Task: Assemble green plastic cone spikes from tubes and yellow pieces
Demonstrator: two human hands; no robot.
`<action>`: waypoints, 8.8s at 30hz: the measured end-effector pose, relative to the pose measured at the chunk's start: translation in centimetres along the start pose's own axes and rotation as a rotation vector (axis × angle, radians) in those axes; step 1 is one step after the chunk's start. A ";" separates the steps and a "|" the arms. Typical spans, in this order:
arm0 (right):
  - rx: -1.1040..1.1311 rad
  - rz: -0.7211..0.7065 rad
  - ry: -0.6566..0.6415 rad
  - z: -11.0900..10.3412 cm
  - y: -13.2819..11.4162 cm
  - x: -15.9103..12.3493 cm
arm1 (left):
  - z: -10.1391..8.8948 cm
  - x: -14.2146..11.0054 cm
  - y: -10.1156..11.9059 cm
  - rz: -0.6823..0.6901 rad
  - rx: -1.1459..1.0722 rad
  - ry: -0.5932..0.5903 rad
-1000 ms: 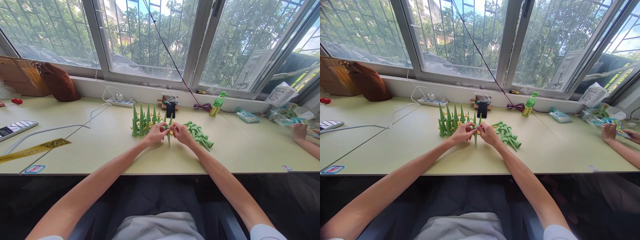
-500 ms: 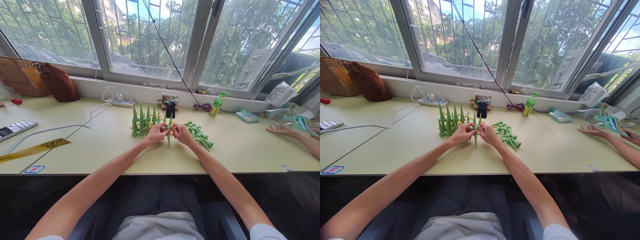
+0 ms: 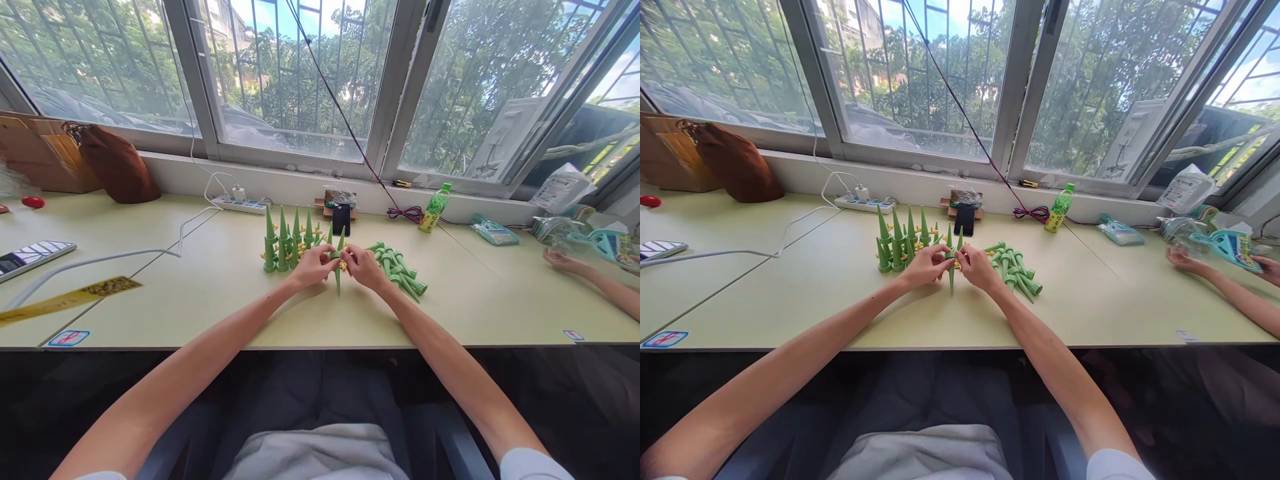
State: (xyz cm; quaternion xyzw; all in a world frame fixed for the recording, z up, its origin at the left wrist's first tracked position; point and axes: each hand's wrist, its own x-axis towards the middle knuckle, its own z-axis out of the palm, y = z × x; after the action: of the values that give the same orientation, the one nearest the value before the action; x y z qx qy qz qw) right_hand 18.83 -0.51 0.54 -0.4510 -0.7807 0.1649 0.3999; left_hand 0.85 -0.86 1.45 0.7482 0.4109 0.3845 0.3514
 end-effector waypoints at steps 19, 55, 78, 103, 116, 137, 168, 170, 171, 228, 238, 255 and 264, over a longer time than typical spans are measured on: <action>0.045 0.042 0.004 0.0 0.1 0.0 | 0.0 0.1 -0.4 0.017 0.007 0.000; 0.033 -0.040 0.032 -0.4 -0.3 -0.1 | 0.2 0.3 -0.7 -0.058 -0.125 0.077; 0.008 -0.011 -0.008 -0.5 -0.2 0.0 | 0.1 0.2 -0.5 -0.066 -0.119 0.078; -0.012 -0.050 -0.039 -0.3 0.1 0.0 | -0.1 0.2 -0.7 -0.035 -0.067 0.093; -0.046 -0.053 -0.052 -0.3 0.2 0.0 | -0.2 0.1 -0.5 0.016 0.009 0.096; -0.087 -0.079 -0.061 0.1 0.9 0.2 | -0.2 0.1 -0.6 0.038 0.055 0.089; -0.048 -0.101 -0.036 -0.1 0.3 0.0 | -0.1 0.2 -0.4 0.016 0.046 0.071; -0.044 -0.100 -0.040 -0.1 0.3 0.0 | -0.1 0.2 -0.4 0.014 0.044 0.070; -0.042 -0.100 -0.043 -0.1 0.3 0.0 | -0.1 0.2 -0.5 0.013 0.042 0.069; 0.254 -0.033 -0.041 -0.3 -0.5 -0.3 | -0.5 0.7 0.1 -0.134 -0.316 0.121; 0.171 -0.045 -0.039 0.0 0.2 -0.2 | -0.5 0.3 -0.4 -0.042 -0.067 0.104; 0.093 -0.020 -0.056 -0.2 0.0 -0.2 | -0.3 0.2 -0.5 0.028 0.096 0.069; 0.051 -0.027 -0.045 -0.3 -0.2 -0.2 | -0.2 0.2 -0.4 0.045 0.102 0.071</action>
State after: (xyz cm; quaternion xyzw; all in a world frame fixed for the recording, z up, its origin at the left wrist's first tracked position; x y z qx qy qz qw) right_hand 18.99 -0.87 0.77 -0.4264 -0.7911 0.1895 0.3956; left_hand 0.57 -0.44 1.28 0.7601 0.4253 0.3972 0.2891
